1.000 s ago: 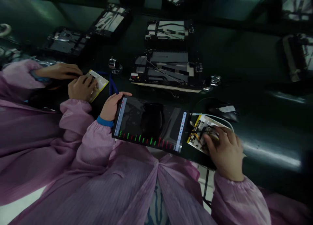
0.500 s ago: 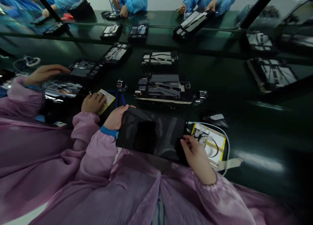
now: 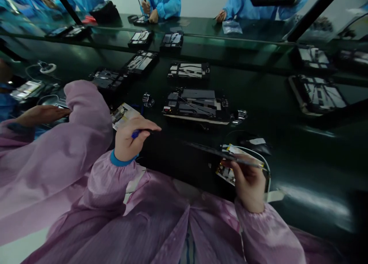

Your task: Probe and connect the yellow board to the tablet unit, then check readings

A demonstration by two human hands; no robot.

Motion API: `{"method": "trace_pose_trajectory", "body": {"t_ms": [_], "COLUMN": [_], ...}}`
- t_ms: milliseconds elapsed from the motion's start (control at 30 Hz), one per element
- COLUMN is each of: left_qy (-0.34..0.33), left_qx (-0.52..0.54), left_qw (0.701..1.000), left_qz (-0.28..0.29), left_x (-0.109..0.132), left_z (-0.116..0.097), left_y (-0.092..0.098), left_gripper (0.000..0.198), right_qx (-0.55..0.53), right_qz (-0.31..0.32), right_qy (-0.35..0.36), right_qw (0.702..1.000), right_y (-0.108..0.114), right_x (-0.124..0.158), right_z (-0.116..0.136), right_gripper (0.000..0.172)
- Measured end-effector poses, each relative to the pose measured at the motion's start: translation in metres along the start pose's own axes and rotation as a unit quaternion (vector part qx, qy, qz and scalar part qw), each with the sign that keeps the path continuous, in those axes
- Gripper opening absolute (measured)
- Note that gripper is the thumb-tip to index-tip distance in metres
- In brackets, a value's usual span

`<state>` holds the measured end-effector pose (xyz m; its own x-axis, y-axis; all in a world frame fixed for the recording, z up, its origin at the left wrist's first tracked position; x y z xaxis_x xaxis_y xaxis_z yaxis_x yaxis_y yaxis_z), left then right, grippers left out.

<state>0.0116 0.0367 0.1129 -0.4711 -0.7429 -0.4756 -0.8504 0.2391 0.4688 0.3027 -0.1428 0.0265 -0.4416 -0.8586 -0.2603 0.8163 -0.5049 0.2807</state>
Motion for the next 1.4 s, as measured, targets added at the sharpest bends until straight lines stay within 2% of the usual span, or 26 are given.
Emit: {"method": "trace_pose_trajectory", "body": {"t_ms": [100, 200, 267, 367, 533, 600, 700, 800, 900, 967, 1000, 1067, 1133, 1233, 1300, 1400], "left_qy": [-0.134, -0.179, -0.184, -0.163, -0.037, 0.013, 0.050, 0.043, 0.031, 0.032, 0.031, 0.046, 0.066, 0.090, 0.092, 0.099], "left_qx": [-0.024, -0.023, -0.020, 0.000, 0.028, -0.001, -0.089, -0.199, -0.245, -0.217, -0.194, -0.161, -0.148, -0.177, -0.210, -0.237], "left_qw": [0.990, 0.980, 0.976, 0.974, 0.988, 0.983, 0.959, 0.928, 0.924, 0.934, 0.937, 0.928, 0.909, 0.876, 0.860, 0.850], "left_qz": [0.050, 0.077, 0.113, 0.155, 0.149, 0.182, 0.265, 0.312, 0.292, 0.281, 0.289, 0.333, 0.383, 0.440, 0.456, 0.460], "left_x": [0.002, 0.006, 0.008, 0.017, 0.044, 0.056, 0.070, 0.071, 0.054, 0.040, 0.034, 0.025, 0.021, 0.020, 0.020, 0.018], "left_z": [-0.027, -0.043, -0.048, -0.041, 0.001, 0.017, 0.028, 0.024, 0.004, -0.013, -0.022, -0.035, -0.042, -0.043, -0.041, -0.036], "left_y": [-0.005, -0.006, -0.009, -0.012, -0.013, -0.018, -0.027, -0.030, -0.039, -0.061, -0.078, -0.121, -0.165, -0.215, -0.233, -0.241], "left_gripper": [0.019, 0.021, 0.022, 0.023, 0.023, 0.023, 0.022, 0.025, 0.028, 0.026, 0.025, 0.024, 0.024, 0.036, 0.037, 0.029], "right_qx": [0.050, 0.087, 0.103, 0.136, 0.194, 0.208, 0.249, 0.253, 0.225, 0.273, 0.306, 0.354, 0.386, 0.399, 0.386, 0.365], "right_qz": [-0.017, -0.005, 0.011, 0.038, 0.086, 0.109, 0.144, 0.173, 0.154, 0.123, 0.136, 0.223, 0.302, 0.345, 0.351, 0.358], "right_qy": [0.078, 0.113, 0.130, 0.160, 0.180, 0.178, 0.165, 0.151, 0.127, 0.126, 0.139, 0.170, 0.171, 0.164, 0.168, 0.173], "right_qw": [0.996, 0.990, 0.986, 0.977, 0.960, 0.956, 0.943, 0.940, 0.954, 0.946, 0.932, 0.892, 0.855, 0.833, 0.836, 0.842], "right_y": [-0.002, -0.003, -0.004, -0.009, -0.026, -0.032, -0.037, -0.023, 0.012, 0.032, 0.033, 0.018, 0.001, -0.014, -0.016, -0.016], "right_x": [0.008, 0.014, 0.018, 0.022, 0.028, 0.031, 0.041, 0.046, 0.031, 0.010, 0.000, -0.016, -0.025, -0.031, -0.031, -0.032], "right_z": [0.005, 0.007, 0.007, 0.008, 0.003, 0.000, 0.005, 0.027, 0.049, 0.049, 0.043, 0.022, -0.006, -0.032, -0.037, -0.039], "right_gripper": [0.006, 0.012, 0.014, 0.014, 0.022, 0.027, 0.034, 0.034, 0.024, 0.014, 0.010, 0.013, 0.024, 0.041, 0.045, 0.048]}}
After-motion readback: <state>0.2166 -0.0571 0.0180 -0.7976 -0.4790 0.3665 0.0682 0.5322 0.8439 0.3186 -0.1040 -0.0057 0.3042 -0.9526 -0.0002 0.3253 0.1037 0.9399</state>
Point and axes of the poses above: each hand's wrist, its own x-axis away from the middle knuckle, its own y-axis out of the back of the hand, z = x × y, the point moved 8 cm from there along -x, towards the middle knuckle, and after that the axes turned 7 degrees about z, right-handed, at the moved point
